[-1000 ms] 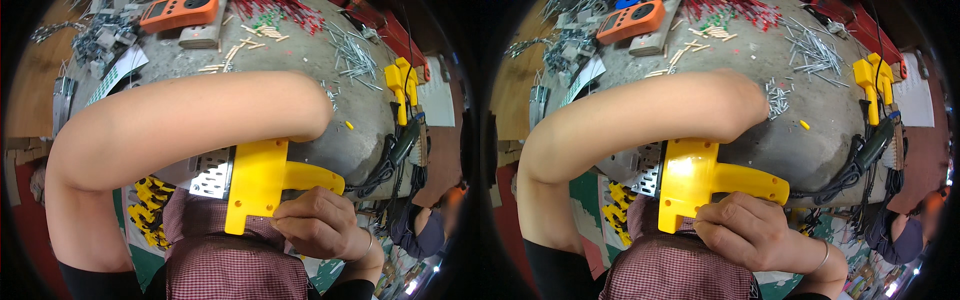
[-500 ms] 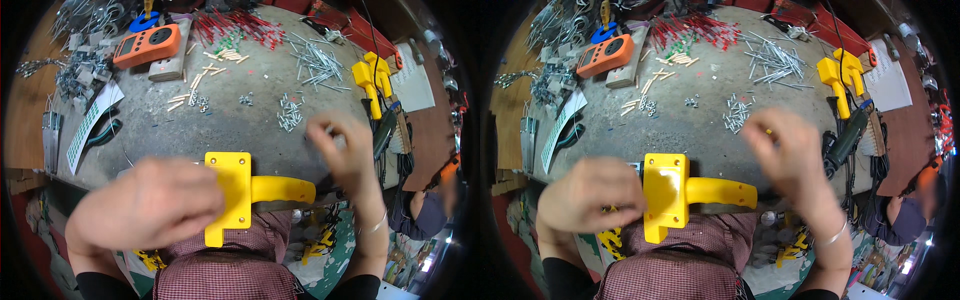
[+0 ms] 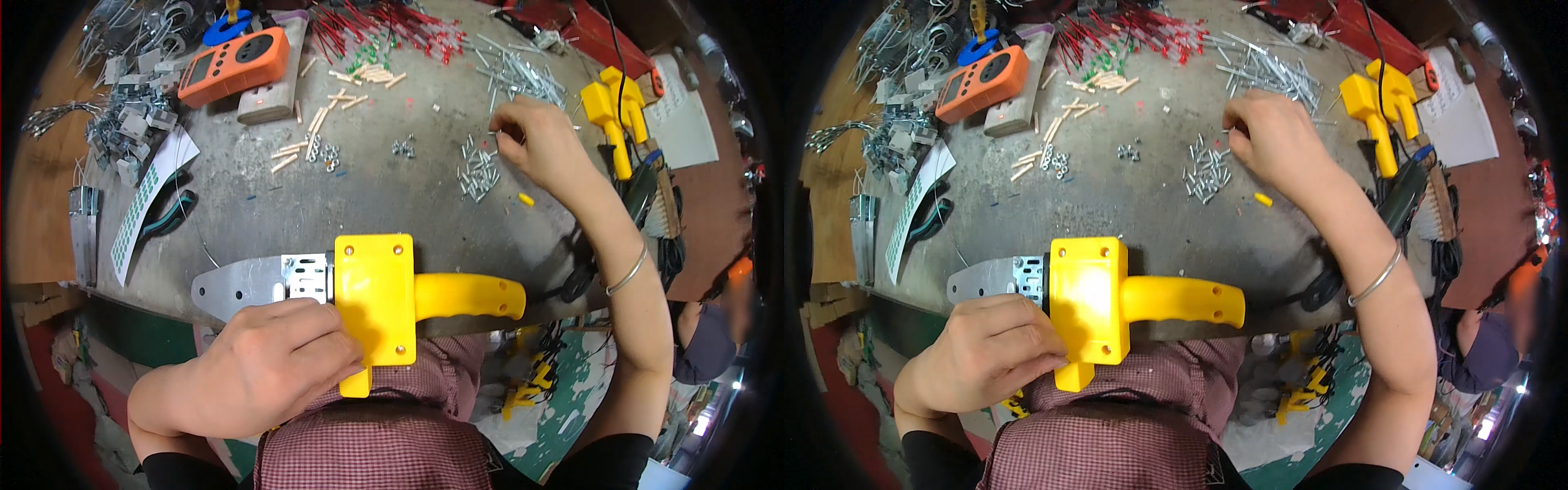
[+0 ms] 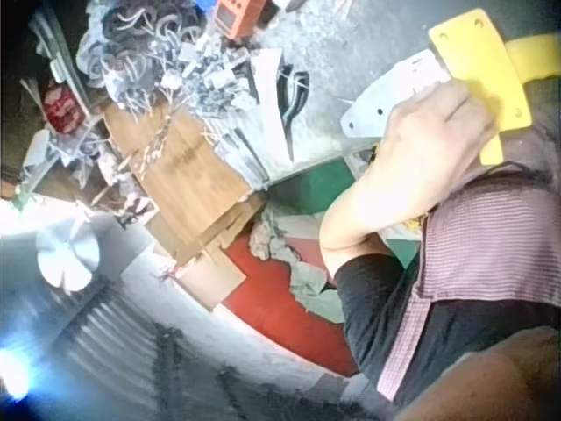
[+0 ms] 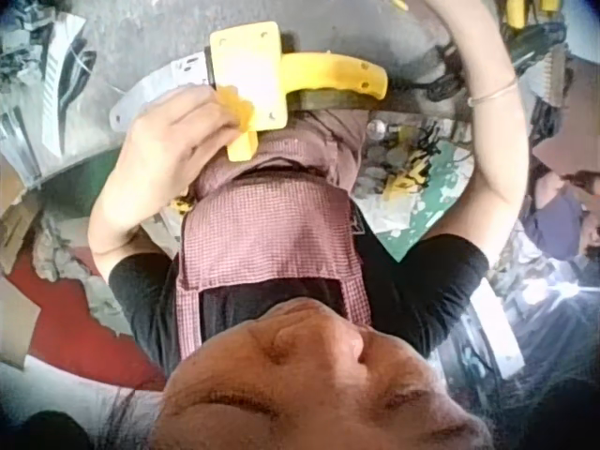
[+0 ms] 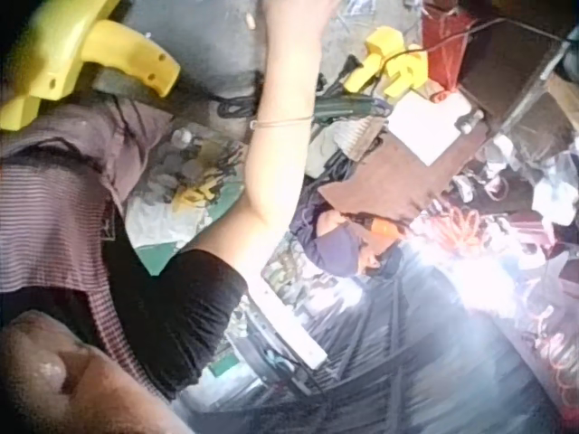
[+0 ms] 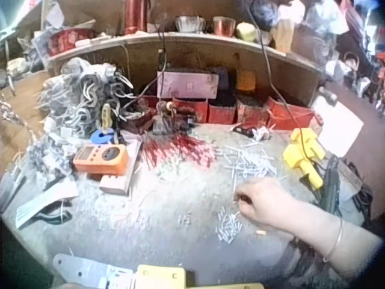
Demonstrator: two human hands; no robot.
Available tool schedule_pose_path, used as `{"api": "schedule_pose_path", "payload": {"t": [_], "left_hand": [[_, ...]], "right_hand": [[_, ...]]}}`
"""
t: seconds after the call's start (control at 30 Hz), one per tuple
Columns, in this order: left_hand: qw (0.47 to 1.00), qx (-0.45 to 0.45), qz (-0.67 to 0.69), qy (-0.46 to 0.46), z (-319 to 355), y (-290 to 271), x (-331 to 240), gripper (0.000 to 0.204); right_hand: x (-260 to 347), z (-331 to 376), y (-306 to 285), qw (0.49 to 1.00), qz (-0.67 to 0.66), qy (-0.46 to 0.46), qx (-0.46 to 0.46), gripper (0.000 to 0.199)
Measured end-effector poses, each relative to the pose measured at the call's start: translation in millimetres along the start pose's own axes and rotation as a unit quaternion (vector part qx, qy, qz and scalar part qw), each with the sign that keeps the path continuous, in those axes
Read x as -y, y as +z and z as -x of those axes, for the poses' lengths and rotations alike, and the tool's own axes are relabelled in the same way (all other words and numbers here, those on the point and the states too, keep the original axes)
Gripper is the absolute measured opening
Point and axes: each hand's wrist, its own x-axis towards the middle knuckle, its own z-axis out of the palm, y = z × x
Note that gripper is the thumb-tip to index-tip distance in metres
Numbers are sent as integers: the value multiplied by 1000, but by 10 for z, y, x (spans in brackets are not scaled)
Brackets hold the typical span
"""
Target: Assembling a yellow handheld power tool by connecting wiring and screwing the plastic casing together.
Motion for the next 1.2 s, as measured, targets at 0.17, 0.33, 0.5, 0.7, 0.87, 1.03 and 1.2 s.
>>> {"api": "schedule_pose_path", "payload": {"t": [0.17,0.33,0.5,0.7,0.87,1.03,1.2], "left_hand": [[1000,-25,-2,-17,-9,33,12,18],[999,-47,4,-10,-40,130,57,22],[996,-50,44,-52,-60,63,45,32],[993,-112,-19,-41,-49,61,-22,31],[988,-141,-7,-58,31,6,38,28],[988,-149,-23,-43,-106,-48,63,26],[990,-134,-49,17,-330,-81,42,28]], "right_hand": [[7,13,-76,998,1,36,42,12],[416,334,-556,961,-224,115,113,10],[774,660,-771,925,-311,28,214,13],[821,663,-789,944,-240,-28,226,8],[930,785,-811,959,-231,7,165,14],[984,1146,-696,990,-84,-108,47,18],[916,1213,-536,982,-25,-186,-19,22]]}}
